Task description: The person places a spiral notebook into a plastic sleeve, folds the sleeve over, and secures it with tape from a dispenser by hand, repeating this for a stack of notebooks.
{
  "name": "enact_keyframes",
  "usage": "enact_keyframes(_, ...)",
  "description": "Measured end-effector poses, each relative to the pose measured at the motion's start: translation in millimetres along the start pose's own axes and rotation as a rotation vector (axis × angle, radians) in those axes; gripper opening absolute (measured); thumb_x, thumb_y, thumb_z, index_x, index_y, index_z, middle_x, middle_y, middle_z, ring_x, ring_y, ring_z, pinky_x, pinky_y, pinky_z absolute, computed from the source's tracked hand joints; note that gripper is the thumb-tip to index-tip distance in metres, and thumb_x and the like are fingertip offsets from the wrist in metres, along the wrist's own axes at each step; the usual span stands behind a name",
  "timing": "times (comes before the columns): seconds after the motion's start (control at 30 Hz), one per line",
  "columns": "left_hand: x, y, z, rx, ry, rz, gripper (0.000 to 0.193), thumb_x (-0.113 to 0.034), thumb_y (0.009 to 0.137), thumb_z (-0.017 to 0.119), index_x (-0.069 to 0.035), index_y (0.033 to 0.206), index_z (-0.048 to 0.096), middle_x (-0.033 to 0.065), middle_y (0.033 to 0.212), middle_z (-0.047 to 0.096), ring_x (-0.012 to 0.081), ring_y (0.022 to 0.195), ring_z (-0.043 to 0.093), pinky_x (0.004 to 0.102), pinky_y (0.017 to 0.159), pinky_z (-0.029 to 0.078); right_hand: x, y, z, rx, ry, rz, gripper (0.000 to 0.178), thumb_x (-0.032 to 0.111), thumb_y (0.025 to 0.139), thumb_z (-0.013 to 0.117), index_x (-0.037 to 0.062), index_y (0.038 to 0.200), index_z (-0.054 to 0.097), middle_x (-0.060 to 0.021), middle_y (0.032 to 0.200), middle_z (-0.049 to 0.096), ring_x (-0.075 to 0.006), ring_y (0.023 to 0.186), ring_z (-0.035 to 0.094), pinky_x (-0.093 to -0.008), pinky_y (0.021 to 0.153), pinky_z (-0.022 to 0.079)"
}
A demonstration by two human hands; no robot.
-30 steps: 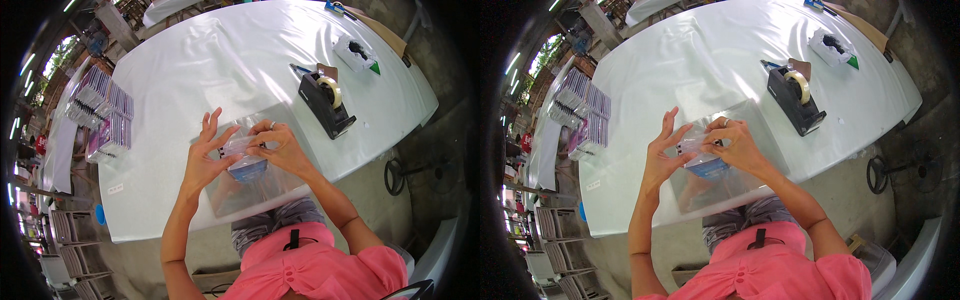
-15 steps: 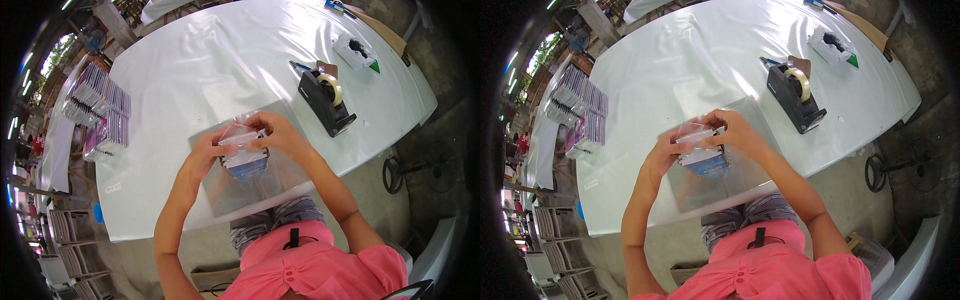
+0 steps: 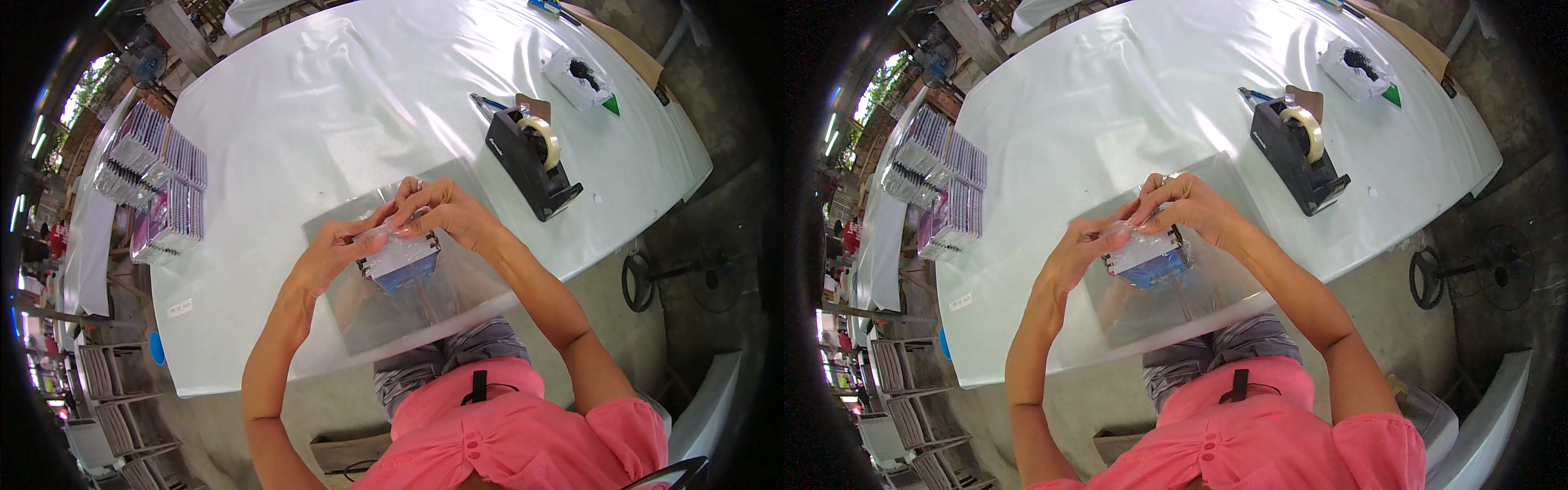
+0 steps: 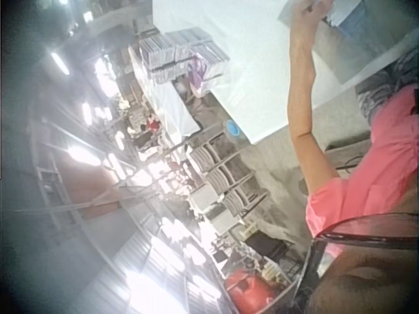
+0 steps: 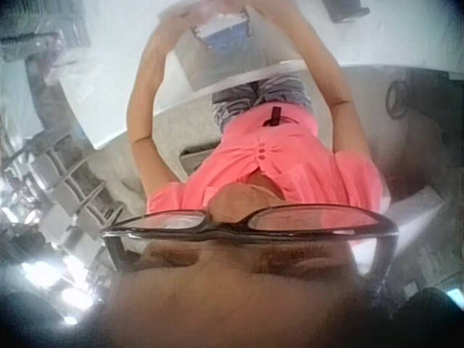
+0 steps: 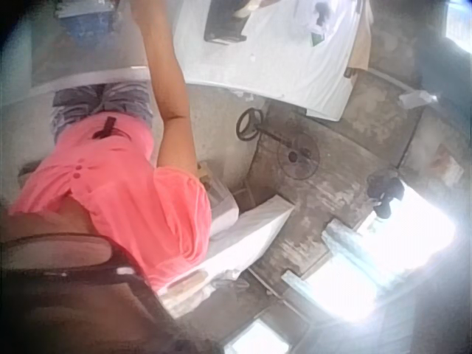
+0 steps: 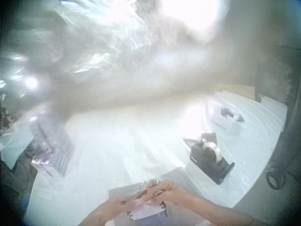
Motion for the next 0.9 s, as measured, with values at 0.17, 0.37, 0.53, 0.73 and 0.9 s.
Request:
enact_keyframes(0.17, -2.5, -3.9, -0.2, -0.003, 0.086, -0.03, 0.055, -0.032, 0.088, 0.07, -0.005, 0.133, 0.056, 0.0069, 0.137, 0.055, 0.0182, 0.123, 0.05, 0.0343, 0.106, 0.034, 2.0, -3.8, 3.0, 0.003, -0.041, -0.049, 0.021, -0.002, 0.064, 0.074, 0.0069, 0.083, 0.077, 0.0025, 0.088, 0.054, -0.0111, 0.085, 0.05, -0.0236, 0.075, 0.038)
enact_keyframes(0.37, -5.7, -12.7, 3.0, -0.161, 0.844, 0.214, 0.048, -0.032, 0.087, 0.068, -0.018, 0.132, 0.059, 0.001, 0.138, 0.055, 0.0344, 0.13, 0.045, 0.0542, 0.111, 0.025, 2.4, -4.9, 4.8, -0.011, -0.119, -0.086, 0.026, -0.006, 0.064, 0.066, 0.0059, 0.084, 0.077, 0.0013, 0.089, 0.054, -0.0102, 0.084, 0.051, -0.0232, 0.074, 0.039)
enact_keyframes(0.53, -30.1, -33.8, 19.2, -0.064, 1.254, 0.312, 0.061, -0.04, 0.08, 0.072, -0.016, 0.133, 0.054, -0.0005, 0.148, 0.043, 0.041, 0.14, 0.025, 0.0624, 0.11, 0.022, 6.2, -11.1, 7.2, 0.002, -0.117, -0.105, 0.025, -0.007, 0.064, 0.064, 0.0044, 0.084, 0.076, 0.0, 0.089, 0.054, -0.0109, 0.086, 0.052, -0.0251, 0.077, 0.04)
enact_keyframes(0.73, -30.0, -43.6, 32.0, -0.133, 1.443, 0.33, 0.081, -0.037, 0.07, 0.079, -0.018, 0.141, 0.045, -0.004, 0.152, 0.036, 0.0368, 0.144, 0.016, 0.0609, 0.113, 0.018, 22.3, -17.3, -4.9, 0.204, -0.69, -0.308, 0.029, 0.009, 0.071, 0.076, 0.0126, 0.1, 0.074, -0.0062, 0.116, 0.057, -0.023, 0.107, 0.051, -0.0359, 0.095, 0.041)
enact_keyframes(0.9, -27.4, -45.3, 31.3, -0.176, 1.469, 0.422, 0.076, -0.036, 0.073, 0.077, -0.018, 0.14, 0.048, -0.0056, 0.147, 0.042, 0.0352, 0.144, 0.02, 0.0606, 0.113, 0.017, 19.6, -47.0, 3.7, 0.22, -1.152, -0.455, 0.05, 0.016, 0.071, 0.078, 0.0231, 0.12, 0.066, -0.0071, 0.141, 0.046, -0.0317, 0.128, 0.041, -0.0498, 0.111, 0.027)
Point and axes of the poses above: each hand's wrist, its own y-axis towards the middle knuckle, its own z-axis out of the palm, x = y × z, the point moved 2 cm from there along y, towards the middle knuckle
